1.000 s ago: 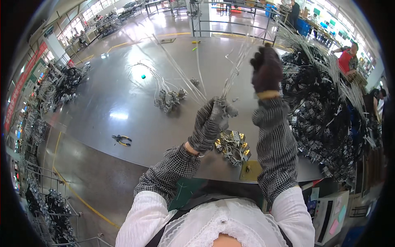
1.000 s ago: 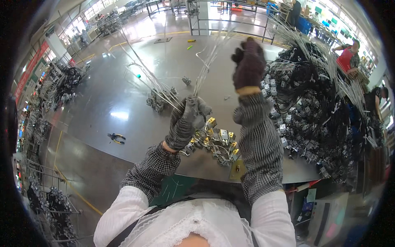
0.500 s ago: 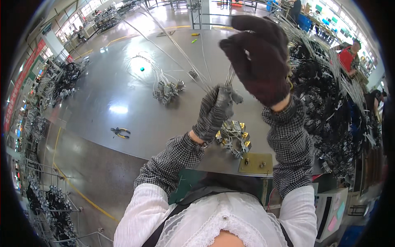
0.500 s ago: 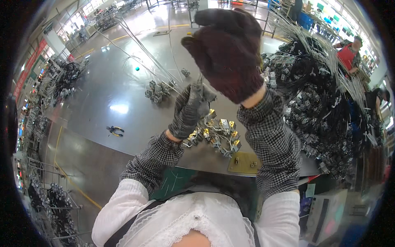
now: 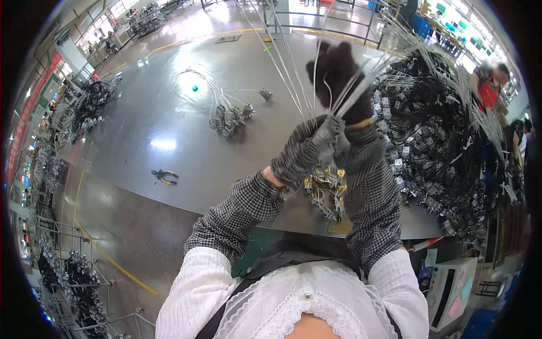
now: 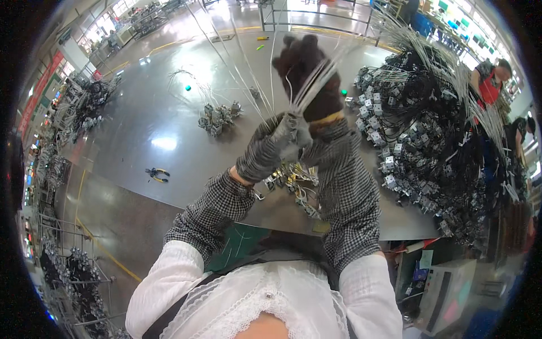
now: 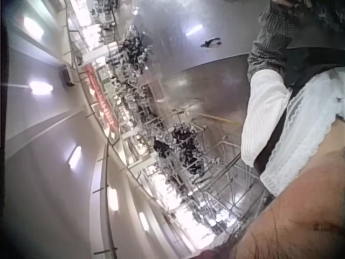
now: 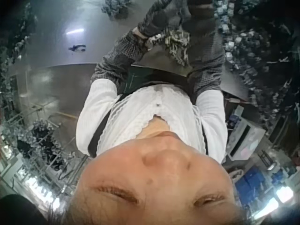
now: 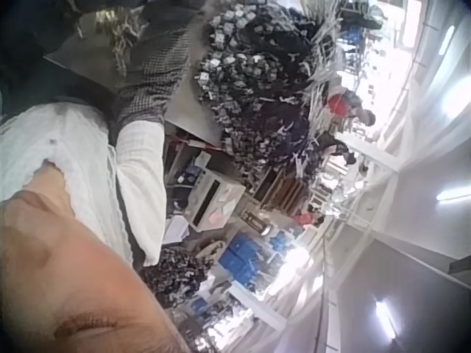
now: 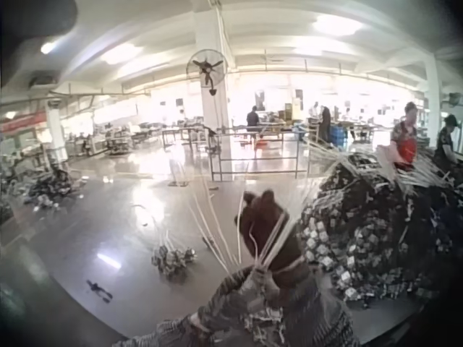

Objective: The person assembles wiring harnesses by hand, combining multiple wires, connectors, and circuit boards into complete electrical components.

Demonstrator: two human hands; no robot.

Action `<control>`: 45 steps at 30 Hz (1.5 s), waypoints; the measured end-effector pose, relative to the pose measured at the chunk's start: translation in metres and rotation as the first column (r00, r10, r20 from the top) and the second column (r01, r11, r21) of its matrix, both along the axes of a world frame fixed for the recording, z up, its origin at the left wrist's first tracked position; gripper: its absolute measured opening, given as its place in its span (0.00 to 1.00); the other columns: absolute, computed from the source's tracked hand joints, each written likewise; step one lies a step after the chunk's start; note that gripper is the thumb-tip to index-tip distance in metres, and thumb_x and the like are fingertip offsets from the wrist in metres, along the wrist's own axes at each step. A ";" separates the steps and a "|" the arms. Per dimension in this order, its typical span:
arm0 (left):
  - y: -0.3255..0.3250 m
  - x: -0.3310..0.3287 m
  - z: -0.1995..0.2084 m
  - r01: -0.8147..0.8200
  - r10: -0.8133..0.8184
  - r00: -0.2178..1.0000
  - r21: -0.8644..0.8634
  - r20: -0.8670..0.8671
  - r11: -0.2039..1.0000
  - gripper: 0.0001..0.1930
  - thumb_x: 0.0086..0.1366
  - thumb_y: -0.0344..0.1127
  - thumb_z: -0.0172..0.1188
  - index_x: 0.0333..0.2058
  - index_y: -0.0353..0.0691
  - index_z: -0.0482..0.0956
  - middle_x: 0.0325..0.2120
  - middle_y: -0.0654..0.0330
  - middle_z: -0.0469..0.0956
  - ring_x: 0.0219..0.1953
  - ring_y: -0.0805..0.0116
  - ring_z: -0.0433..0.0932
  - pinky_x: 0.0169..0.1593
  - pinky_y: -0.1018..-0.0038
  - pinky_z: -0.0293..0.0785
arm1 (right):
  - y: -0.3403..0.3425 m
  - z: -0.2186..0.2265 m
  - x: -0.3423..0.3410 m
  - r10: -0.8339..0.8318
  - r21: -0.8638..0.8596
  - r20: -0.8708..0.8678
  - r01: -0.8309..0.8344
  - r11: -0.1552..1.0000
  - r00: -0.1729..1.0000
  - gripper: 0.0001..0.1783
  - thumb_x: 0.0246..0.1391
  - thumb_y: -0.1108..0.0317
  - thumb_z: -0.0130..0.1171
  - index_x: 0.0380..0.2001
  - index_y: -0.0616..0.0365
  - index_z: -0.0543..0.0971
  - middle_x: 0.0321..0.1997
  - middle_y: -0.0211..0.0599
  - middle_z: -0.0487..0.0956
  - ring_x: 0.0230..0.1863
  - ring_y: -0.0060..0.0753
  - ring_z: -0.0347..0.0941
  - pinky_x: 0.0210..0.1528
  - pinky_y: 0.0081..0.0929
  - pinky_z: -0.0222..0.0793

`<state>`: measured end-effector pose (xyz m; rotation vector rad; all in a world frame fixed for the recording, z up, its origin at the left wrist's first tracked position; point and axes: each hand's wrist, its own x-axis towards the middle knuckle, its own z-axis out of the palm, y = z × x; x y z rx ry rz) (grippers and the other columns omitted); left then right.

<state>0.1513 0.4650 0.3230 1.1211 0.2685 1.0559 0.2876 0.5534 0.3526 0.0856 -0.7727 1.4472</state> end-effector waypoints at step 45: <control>0.023 -0.003 0.014 0.222 -0.194 0.915 0.038 -0.353 0.974 0.19 0.78 0.49 0.54 0.48 0.37 0.82 0.35 0.60 0.83 0.24 0.85 0.68 0.27 0.82 0.65 | -0.096 0.125 0.037 -0.724 0.972 -0.223 -0.089 -0.219 -0.652 0.12 0.51 0.55 0.75 0.35 0.47 0.85 0.38 0.32 0.79 0.41 0.40 0.78 0.46 0.41 0.71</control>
